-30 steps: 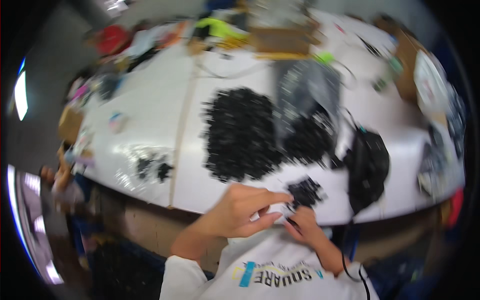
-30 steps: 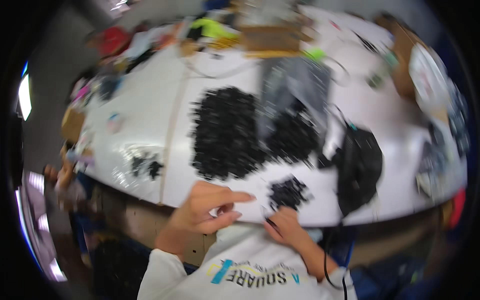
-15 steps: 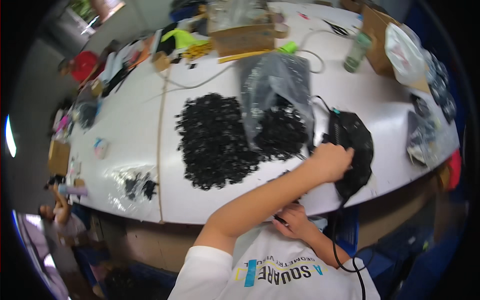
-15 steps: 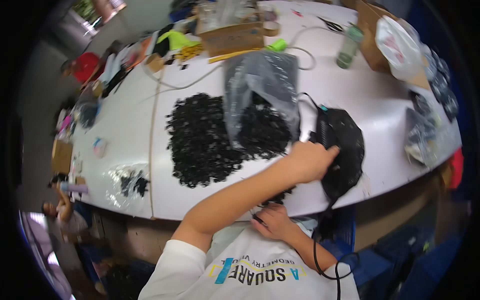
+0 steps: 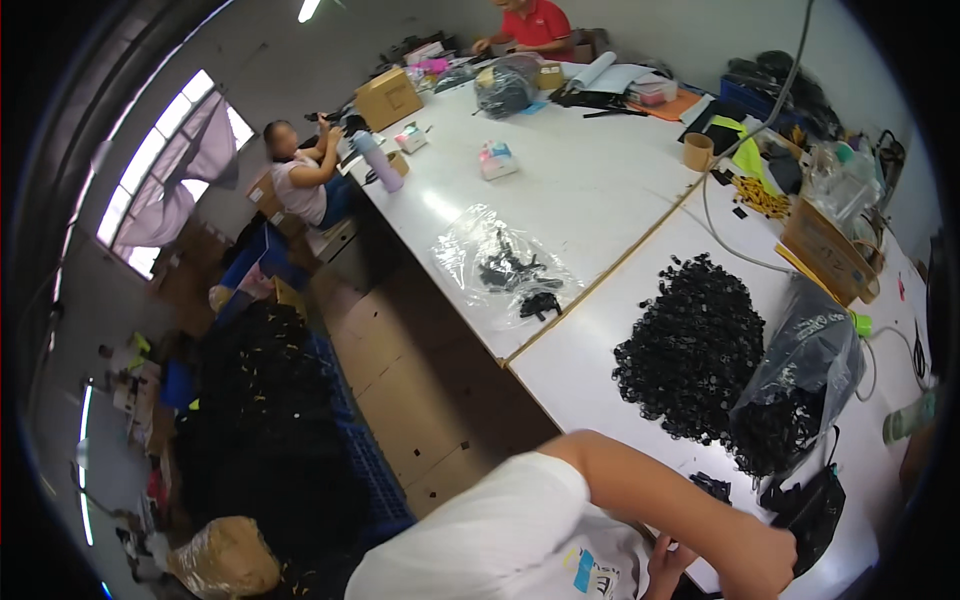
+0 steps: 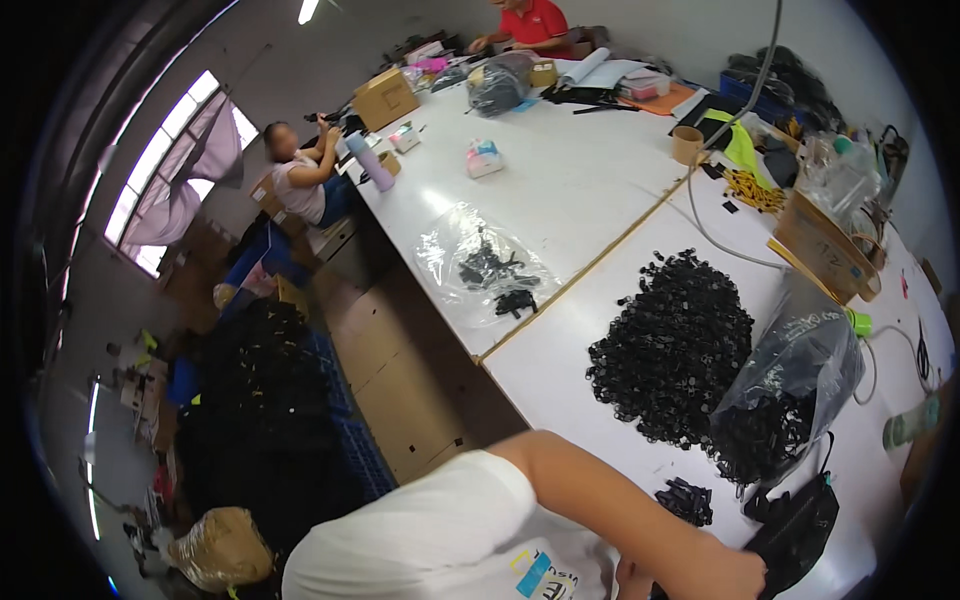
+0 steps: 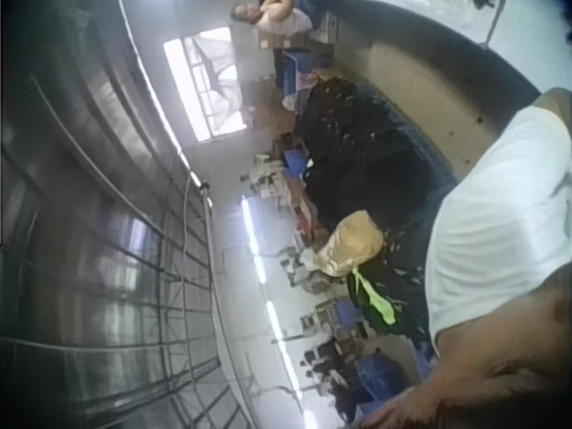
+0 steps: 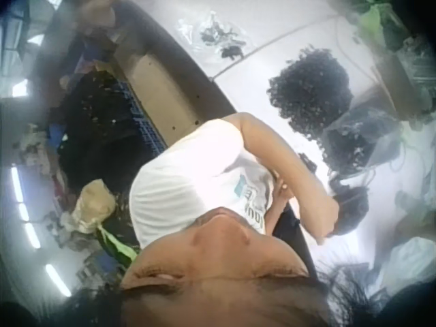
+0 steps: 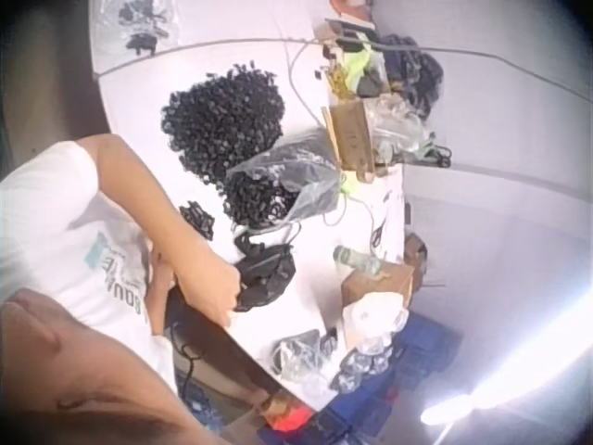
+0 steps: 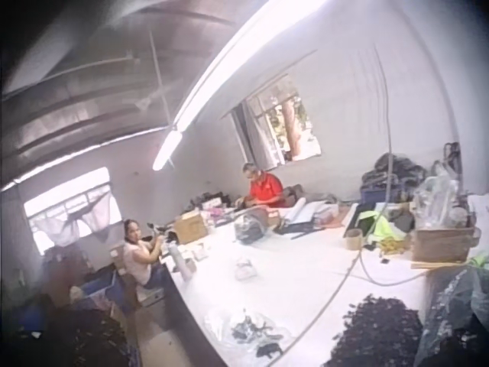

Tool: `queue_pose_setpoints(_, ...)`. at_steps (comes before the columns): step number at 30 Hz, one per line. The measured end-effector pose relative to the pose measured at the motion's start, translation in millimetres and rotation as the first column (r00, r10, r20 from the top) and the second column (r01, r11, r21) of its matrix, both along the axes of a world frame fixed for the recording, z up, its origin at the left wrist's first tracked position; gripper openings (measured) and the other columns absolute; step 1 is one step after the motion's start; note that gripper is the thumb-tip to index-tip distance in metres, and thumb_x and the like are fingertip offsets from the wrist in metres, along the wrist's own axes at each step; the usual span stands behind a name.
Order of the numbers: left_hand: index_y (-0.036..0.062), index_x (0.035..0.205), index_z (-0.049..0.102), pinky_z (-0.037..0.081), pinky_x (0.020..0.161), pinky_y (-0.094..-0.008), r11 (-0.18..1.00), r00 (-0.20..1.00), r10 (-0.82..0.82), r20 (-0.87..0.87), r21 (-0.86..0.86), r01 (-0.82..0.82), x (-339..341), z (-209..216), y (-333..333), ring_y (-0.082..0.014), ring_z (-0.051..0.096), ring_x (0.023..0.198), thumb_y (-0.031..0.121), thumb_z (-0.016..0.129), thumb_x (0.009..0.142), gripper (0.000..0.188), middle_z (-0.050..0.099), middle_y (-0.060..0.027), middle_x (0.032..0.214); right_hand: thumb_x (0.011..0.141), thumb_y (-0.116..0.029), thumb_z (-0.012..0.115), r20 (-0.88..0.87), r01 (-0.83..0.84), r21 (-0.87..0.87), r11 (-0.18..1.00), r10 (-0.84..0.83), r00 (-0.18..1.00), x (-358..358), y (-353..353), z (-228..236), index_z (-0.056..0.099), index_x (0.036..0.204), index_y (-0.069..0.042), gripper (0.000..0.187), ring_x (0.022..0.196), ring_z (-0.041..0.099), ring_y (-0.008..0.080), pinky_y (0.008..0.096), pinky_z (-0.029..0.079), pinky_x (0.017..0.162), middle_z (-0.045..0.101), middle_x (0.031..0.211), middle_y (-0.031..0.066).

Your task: The person sits at a white table in a workshop and assembles small black plastic components by hand. They pick up individual pieces from a large pile on the table, fit them together, and place the assembled units into a black mesh bag.

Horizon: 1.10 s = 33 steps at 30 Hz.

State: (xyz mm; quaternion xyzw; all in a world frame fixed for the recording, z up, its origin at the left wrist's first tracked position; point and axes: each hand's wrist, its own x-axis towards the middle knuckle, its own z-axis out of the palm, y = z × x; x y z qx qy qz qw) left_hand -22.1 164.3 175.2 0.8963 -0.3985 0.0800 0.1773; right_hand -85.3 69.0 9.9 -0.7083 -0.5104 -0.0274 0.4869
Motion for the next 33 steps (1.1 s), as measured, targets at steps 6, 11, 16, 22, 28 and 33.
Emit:
queue_pose_setpoints(6, 0.0107, 0.084, 0.068, 0.039, 0.047, -0.0379, 0.749, 0.777, -0.246, -0.580, -0.622, -0.227, -166.8, -35.3, 133.4, -0.0234, 0.051, 0.049, 0.035, 0.065, 0.085, 0.025, 0.052, -0.0036, 0.055, 0.080, -0.009, 0.060, -0.172, -0.077, -0.044, 0.996, 0.068, 0.983, 35.0, -19.9, -31.8, 0.051, 0.070, 0.000, 0.017, 0.054, 0.047, 0.0278, 0.0376, 0.031, 0.050, 0.050, 0.063, 0.0126)
queue_pose_setpoints(11, 0.0117, 0.103, 0.069, 0.052, 0.064, -0.0276, 0.167, 0.113, 0.487, -0.866, -0.035, -0.985, -318.5, -66.1, 158.8, -0.0190, 0.065, 0.064, 0.025, 0.068, 0.082, 0.025, 0.068, -0.0105, 0.078, 0.078, -0.006, 0.060, -0.168, -0.139, -0.060, 0.989, 0.127, 0.978, 38.2, -14.3, -14.2, 0.055, 0.075, 0.002, 0.010, 0.055, 0.048, 0.0306, 0.0371, 0.034, 0.052, 0.051, 0.065, 0.0140)
queue_pose_setpoints(16, 0.0267, 0.141, 0.038, 0.053, 0.068, -0.0484, -0.327, -0.487, 0.835, -0.258, 0.480, -0.814, -311.2, -113.9, 181.2, -0.0390, 0.065, 0.072, 0.017, 0.057, 0.084, 0.061, 0.067, -0.0197, 0.078, 0.075, -0.005, 0.062, -0.165, -0.252, -0.003, 0.968, 0.248, 0.955, 37.5, 5.7, -5.9, 0.054, 0.070, 0.003, 0.012, 0.051, 0.047, 0.0302, 0.0378, 0.034, 0.049, 0.050, 0.061, 0.0144)
queue_pose_setpoints(22, 0.0356, 0.145, 0.028, 0.053, 0.076, -0.0508, -0.299, -0.527, 0.807, -0.268, 0.584, -0.755, -286.4, -142.3, 208.4, -0.0396, 0.066, 0.081, 0.011, 0.048, 0.082, 0.071, 0.065, -0.0228, 0.094, 0.077, -0.005, 0.061, -0.119, -0.240, 0.008, 0.971, 0.239, 0.964, 44.5, 3.9, -7.3, 0.056, 0.077, 0.002, 0.008, 0.057, 0.051, 0.0302, 0.0370, 0.039, 0.054, 0.053, 0.066, 0.0140)
queue_pose_setpoints(28, 0.0266, 0.139, 0.038, 0.052, 0.067, -0.0491, -0.328, -0.416, 0.880, -0.230, 0.339, -0.882, -274.9, -120.3, 208.1, -0.0372, 0.064, 0.071, 0.019, 0.055, 0.084, 0.058, 0.063, -0.0182, 0.073, 0.079, -0.005, 0.059, -0.164, -0.244, -0.071, 0.967, 0.230, 0.959, 40.8, -4.3, -18.6, 0.055, 0.079, 0.001, 0.007, 0.061, 0.051, 0.0309, 0.0381, 0.037, 0.058, 0.051, 0.067, 0.0142)
queue_pose_setpoints(33, 0.0154, 0.109, 0.058, 0.050, 0.059, -0.0446, 0.044, 0.104, 0.863, -0.494, -0.132, -0.990, -206.2, -134.8, 134.9, -0.0335, 0.062, 0.060, 0.032, 0.058, 0.089, 0.026, 0.060, -0.0137, 0.061, 0.080, -0.005, 0.059, -0.173, -0.293, -0.127, 0.948, 0.270, 0.947, 39.9, 2.3, -6.7, 0.051, 0.076, 0.000, 0.010, 0.060, 0.049, 0.0307, 0.0394, 0.034, 0.057, 0.049, 0.066, 0.0136)
